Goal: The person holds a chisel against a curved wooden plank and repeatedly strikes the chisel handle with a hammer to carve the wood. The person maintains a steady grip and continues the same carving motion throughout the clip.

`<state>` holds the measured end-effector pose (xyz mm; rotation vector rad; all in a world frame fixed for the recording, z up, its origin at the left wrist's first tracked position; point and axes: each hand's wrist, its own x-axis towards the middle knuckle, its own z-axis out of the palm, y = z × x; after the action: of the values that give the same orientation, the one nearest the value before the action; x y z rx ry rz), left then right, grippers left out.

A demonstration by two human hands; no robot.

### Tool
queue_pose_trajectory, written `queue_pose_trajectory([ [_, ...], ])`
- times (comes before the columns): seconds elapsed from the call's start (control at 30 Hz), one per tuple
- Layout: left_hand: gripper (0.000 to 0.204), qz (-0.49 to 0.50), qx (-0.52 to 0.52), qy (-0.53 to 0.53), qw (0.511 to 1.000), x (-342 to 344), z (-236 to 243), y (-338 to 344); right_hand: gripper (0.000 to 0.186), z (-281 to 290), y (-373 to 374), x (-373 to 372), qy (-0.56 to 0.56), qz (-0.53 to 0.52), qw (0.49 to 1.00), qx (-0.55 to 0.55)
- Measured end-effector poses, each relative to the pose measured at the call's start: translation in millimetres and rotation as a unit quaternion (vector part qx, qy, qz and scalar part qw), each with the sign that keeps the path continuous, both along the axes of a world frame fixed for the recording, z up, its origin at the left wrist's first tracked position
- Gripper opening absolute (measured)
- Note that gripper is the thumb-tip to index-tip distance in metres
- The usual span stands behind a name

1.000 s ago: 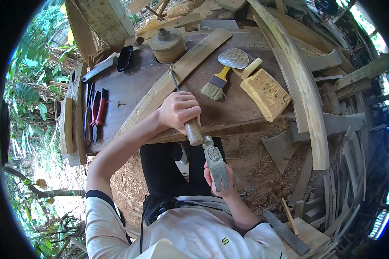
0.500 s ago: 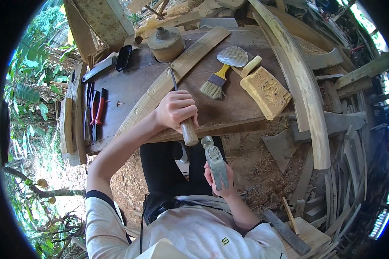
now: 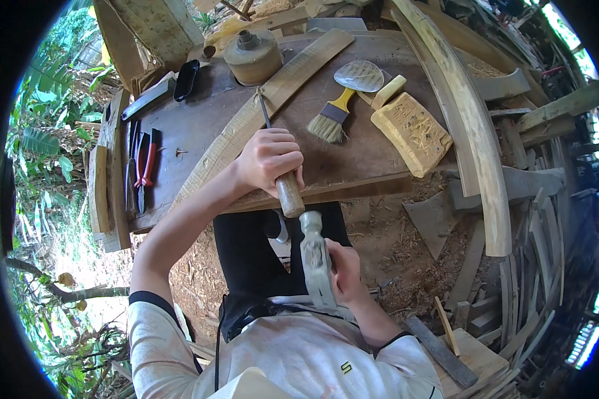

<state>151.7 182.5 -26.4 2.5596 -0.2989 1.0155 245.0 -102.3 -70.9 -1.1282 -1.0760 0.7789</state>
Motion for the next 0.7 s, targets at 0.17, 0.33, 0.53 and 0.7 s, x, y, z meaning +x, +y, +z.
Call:
queue_pose_trajectory([
  [0.17, 0.032, -0.011, -0.002, 0.003, 1.000, 4, 0, 2, 0.016, -18, 3, 4, -0.059, 0.007, 0.988, 0.146],
  [0.33, 0.033, 0.012, -0.001, 0.005, 1.000, 4, 2, 4, 0.017, -41, 0, 3, -0.095, -0.081, 0.989, 0.077],
  [0.53, 0.036, 0.020, 0.015, 0.003, 1.000, 4, 1, 8, 0.034, -30, 17, 9, -0.100, -0.042, 0.994, 0.018],
  [0.7, 0.037, -0.004, 0.024, -0.003, 1.000, 1, -2, 5, 0.036, -40, 10, -2, -0.069, -0.060, 0.984, 0.153],
])
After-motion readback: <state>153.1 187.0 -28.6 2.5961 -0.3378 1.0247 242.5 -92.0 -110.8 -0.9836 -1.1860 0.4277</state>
